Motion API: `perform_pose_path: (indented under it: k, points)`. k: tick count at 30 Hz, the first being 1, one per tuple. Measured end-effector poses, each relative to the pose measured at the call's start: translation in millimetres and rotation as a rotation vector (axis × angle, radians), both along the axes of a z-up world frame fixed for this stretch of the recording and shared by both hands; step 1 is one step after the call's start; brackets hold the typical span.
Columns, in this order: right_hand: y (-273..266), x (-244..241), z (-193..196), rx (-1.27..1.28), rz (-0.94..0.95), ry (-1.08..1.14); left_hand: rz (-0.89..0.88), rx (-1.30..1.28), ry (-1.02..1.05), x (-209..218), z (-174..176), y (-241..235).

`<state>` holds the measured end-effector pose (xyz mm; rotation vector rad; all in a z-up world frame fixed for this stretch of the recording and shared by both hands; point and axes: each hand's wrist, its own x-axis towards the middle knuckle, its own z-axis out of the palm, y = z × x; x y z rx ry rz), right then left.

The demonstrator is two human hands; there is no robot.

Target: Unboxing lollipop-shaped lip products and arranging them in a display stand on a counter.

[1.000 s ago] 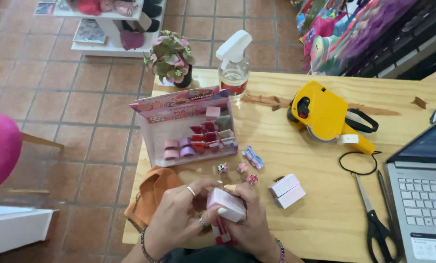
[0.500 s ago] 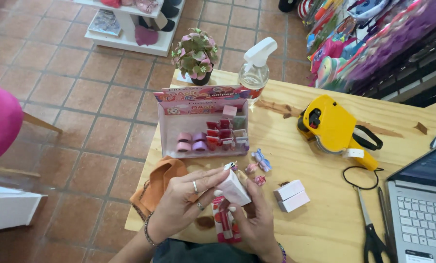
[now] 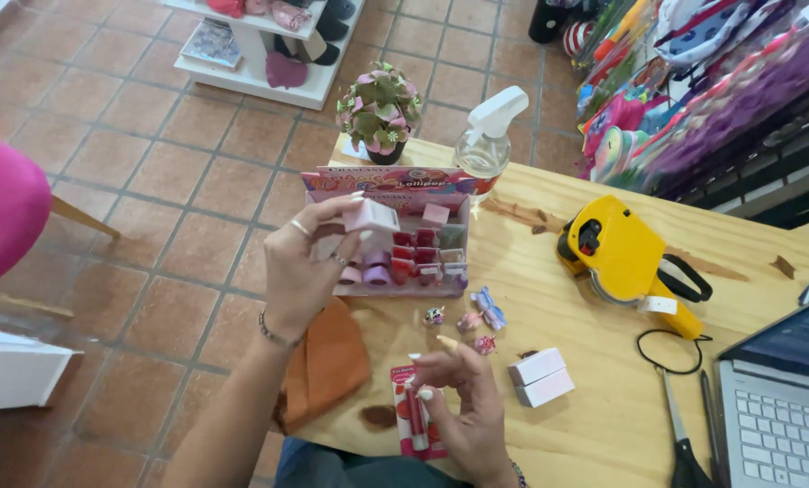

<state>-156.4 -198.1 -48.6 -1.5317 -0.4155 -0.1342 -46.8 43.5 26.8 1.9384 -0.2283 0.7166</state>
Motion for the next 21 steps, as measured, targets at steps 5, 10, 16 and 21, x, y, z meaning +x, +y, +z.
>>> perform_pose_path:
  k: [5,10,16,21]
  points:
    - [-3,2,4,-0.049,-0.031,0.015,-0.038,0.126,0.007,36,-21,0]
    - [-1,4,13,-0.086,-0.104,0.025,-0.074,0.117,0.214,56,-42,-6]
    - [-2,11,12,-0.112,-0.083,-0.108,-0.123,0.114,0.293,70,-60,-8]
    - [-2,12,18,-0.123,-0.051,-0.067,-0.123,0.251,0.286,71,-61,-12]
